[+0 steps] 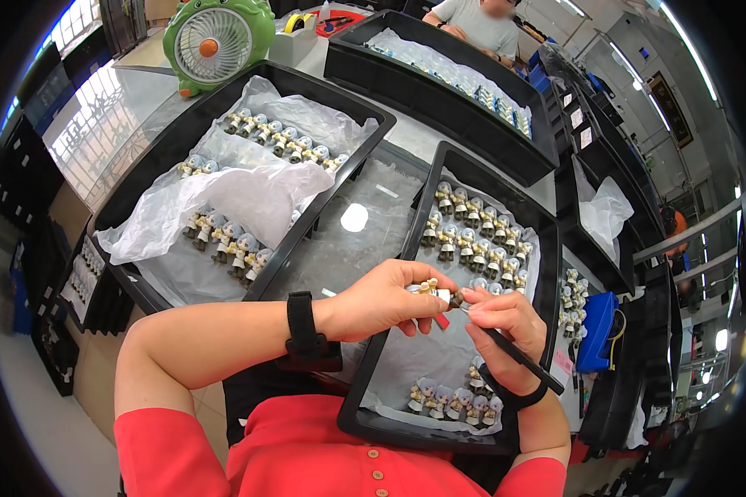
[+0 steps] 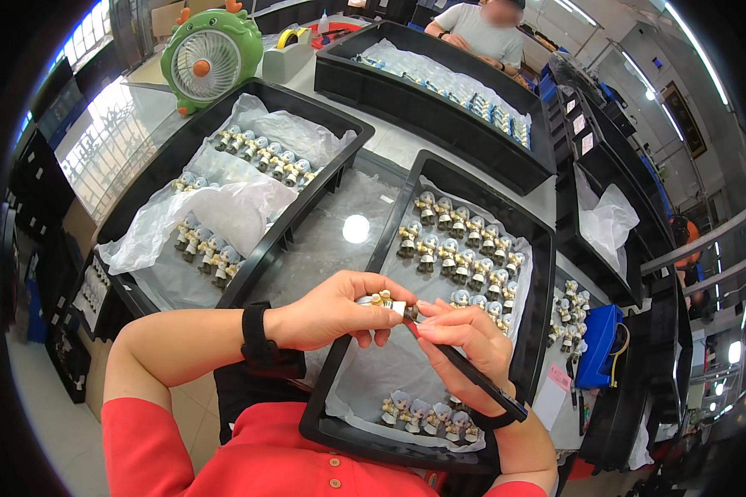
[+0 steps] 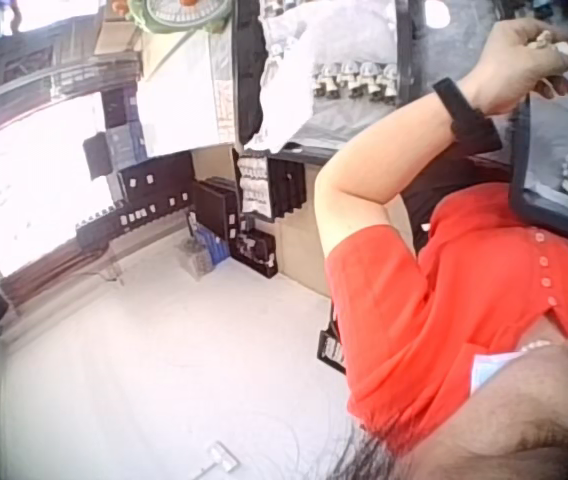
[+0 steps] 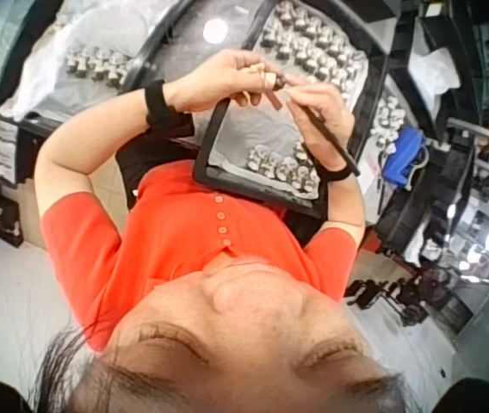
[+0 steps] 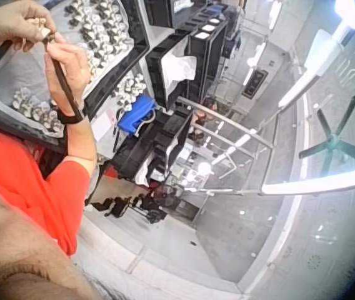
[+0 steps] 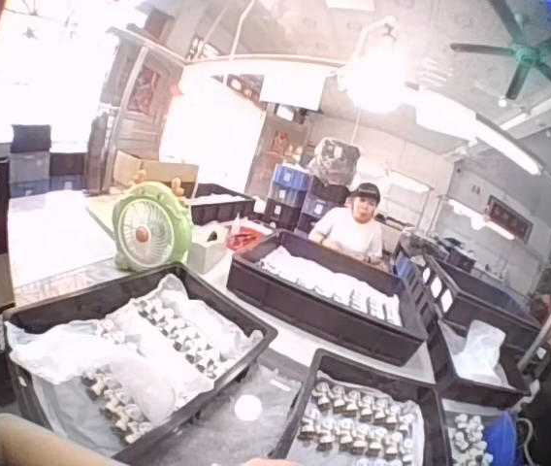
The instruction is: The person picks up small, wrapped miniature figures from a tray and unwraps them. They then use a red-handled tool to apply a substance to the base of the figures. The person places the treated figures into a separate tray lined with plastic. The process is repeated for multiple figures.
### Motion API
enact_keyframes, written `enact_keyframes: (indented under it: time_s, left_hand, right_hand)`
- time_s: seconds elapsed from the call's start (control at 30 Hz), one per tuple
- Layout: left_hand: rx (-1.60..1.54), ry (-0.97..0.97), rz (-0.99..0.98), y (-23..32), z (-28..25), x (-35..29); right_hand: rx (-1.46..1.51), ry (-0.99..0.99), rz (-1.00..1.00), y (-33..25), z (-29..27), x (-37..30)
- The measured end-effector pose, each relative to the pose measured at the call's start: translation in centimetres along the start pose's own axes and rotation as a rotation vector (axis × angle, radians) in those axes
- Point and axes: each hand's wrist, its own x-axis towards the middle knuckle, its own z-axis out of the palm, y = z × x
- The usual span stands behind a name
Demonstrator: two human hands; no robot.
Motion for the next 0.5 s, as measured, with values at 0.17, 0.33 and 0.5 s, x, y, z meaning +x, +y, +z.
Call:
enact_keyframes:
  time_s: [0.17, 0.33, 0.5]
  left_hand:
    - [-0.001, 0.016, 0.007, -0.11, 0.09, -0.1]
    - [0.02, 0.03, 0.021, -0.22, 0.18, -0.08]
    - [0.031, 0.045, 0.027, -0.37, 0.22, -0.1]
  right_hand:
    - [-0.006, -0.029, 0.006, -0.25, -0.15, -0.01]
    - [0.006, -0.014, 0.023, -0.3, -0.07, 0.01]
    - [-0.007, -0.03, 0.025, -0.29, 0.0, -0.08]
